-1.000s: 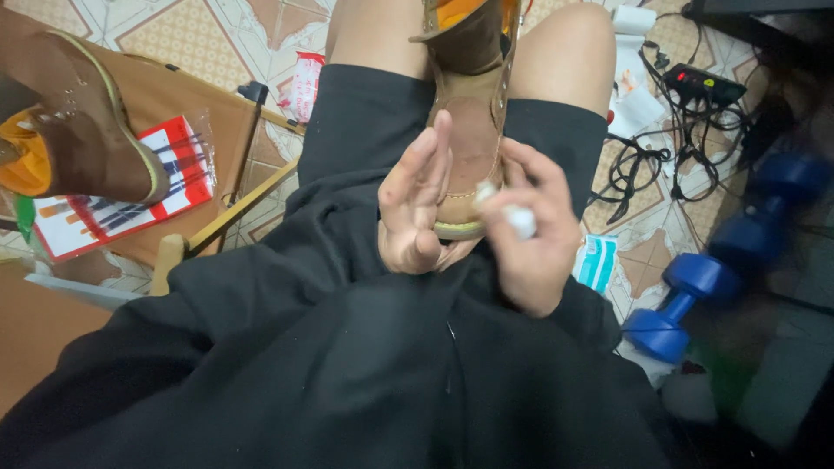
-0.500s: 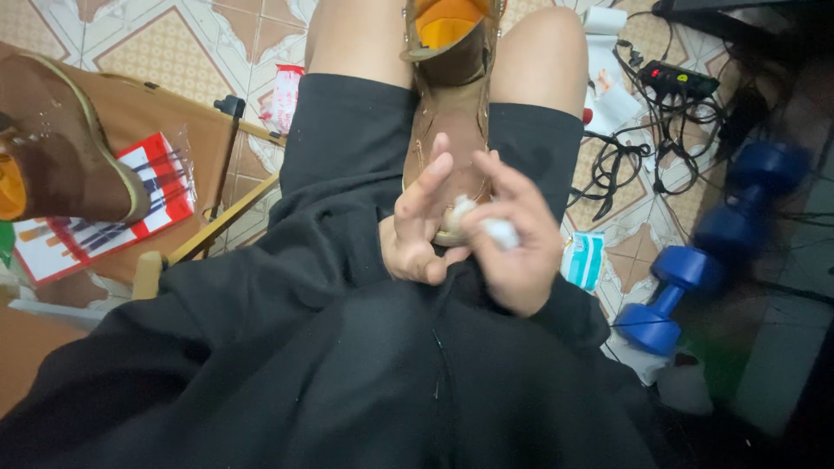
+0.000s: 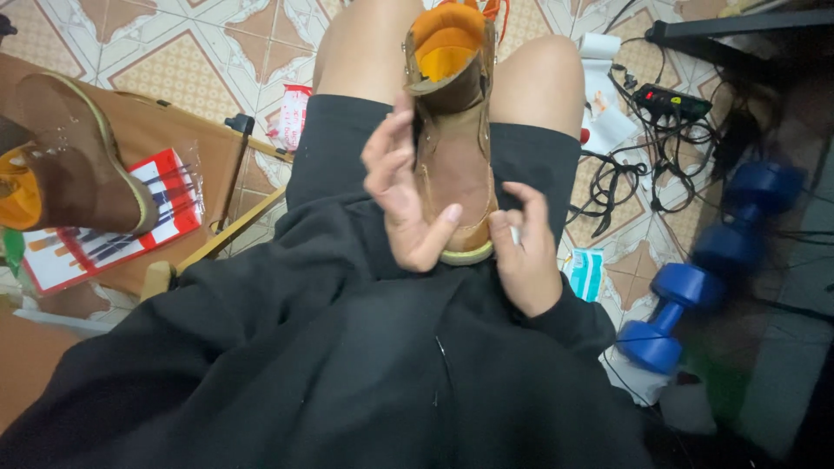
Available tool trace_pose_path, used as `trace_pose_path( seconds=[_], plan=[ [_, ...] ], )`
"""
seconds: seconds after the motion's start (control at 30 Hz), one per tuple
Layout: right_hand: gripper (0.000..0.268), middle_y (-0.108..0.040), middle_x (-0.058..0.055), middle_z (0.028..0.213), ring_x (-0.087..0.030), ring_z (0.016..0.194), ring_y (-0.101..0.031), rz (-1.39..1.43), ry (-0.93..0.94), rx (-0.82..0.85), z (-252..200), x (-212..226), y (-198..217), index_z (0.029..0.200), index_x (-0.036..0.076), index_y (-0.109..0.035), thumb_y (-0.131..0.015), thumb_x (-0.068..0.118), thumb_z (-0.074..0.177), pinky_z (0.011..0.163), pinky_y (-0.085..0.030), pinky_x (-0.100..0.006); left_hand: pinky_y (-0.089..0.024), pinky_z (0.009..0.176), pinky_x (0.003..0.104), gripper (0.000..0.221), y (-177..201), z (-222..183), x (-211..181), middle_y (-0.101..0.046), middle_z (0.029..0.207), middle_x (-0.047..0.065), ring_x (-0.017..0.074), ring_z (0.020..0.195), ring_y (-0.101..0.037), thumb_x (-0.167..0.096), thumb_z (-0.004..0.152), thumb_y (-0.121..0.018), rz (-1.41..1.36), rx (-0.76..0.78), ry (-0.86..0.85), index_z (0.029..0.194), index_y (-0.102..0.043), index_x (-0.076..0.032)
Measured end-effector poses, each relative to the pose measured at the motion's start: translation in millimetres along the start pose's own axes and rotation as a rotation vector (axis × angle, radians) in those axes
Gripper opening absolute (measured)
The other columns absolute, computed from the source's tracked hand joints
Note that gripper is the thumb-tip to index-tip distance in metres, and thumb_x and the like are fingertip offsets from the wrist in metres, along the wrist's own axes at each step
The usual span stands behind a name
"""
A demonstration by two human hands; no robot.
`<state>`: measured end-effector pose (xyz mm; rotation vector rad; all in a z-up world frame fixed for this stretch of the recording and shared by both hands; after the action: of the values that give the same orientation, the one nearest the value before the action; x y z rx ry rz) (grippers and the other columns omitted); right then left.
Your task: Cleaning a brown leather boot by wiping it with a cloth.
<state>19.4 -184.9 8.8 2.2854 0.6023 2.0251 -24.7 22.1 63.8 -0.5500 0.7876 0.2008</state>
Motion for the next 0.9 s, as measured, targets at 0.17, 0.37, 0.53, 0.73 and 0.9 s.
trace_pose_path(
  seconds=[0.17,0.37,0.53,0.73,0.9],
  plan=[
    [0.069,-0.056,-0.014,0.148,-0.018,0.132,-0.059,0.357,-0.015,0.351,6.1,7.4,-37.9,0.159,0.002,-0.023,-0.053,0.031,0.105,0.112,-0.046,-0.029,0.003,0.129,0.062,0.089,-22.1,12.4,9.8,-0.012,0.165,0.028,0.0493,0.157,0.005,-0.012,0.08,-0.072,0.478,0.404,0.035,0.154,-0.023,-0.014],
    [0.079,-0.041,-0.02,0.16,-0.024,0.146,-0.044,0.44,-0.015,0.377,10.3,27.9,-37.4,0.161,-0.009,-0.022,-0.062,0.013,0.096,0.122,-0.034,-0.036,0.005,0.133,0.066,0.098,-24.7,52.1,26.7,-0.009,0.166,0.031,0.0515,0.16,-0.01,-0.029,0.091,-0.079,0.628,0.526,-0.012,0.159,-0.01,-0.009],
    [0.075,-0.046,-0.023,0.159,-0.027,0.148,-0.045,0.429,0.027,0.295,5.5,26.8,-6.2,0.157,-0.012,-0.034,-0.061,0.012,0.091,0.125,-0.029,-0.036,-0.039,0.093,0.044,0.024,-24.9,90.9,45.4,-0.078,0.105,0.007,0.026,0.102,-0.072,-0.023,0.1,-0.07,0.862,0.633,0.121,0.123,-0.069,-0.013],
    [0.092,-0.054,-0.022,0.152,-0.029,0.141,-0.054,0.214,0.146,0.194,-2.4,39.0,59.9,0.154,-0.01,-0.044,-0.064,0.039,0.078,0.121,-0.038,-0.037,-0.041,0.078,0.04,0.019,-40.2,128.2,-38.7,-0.066,0.07,0.01,0.0271,0.067,-0.062,-0.022,0.102,-0.067,0.77,0.666,0.235,0.092,-0.071,-0.007],
    [0.089,-0.058,-0.023,0.144,-0.031,0.133,-0.059,0.364,0.122,0.084,20.1,9.8,64.3,0.152,-0.009,-0.045,-0.063,0.043,0.082,0.118,-0.043,-0.04,-0.046,0.057,0.034,0.015,-31.9,101.5,-59.8,-0.065,0.064,0.006,0.024,0.058,-0.068,-0.021,0.096,-0.065,0.625,0.687,0.673,0.096,-0.067,-0.006]
  ],
)
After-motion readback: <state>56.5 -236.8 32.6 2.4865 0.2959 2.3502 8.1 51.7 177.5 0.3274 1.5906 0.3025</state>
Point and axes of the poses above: each hand's wrist, its own z-axis towards the middle knuckle, its own y-axis out of the back of the hand, x = y × z, the point moved 10 cm from there along z, towards the middle knuckle
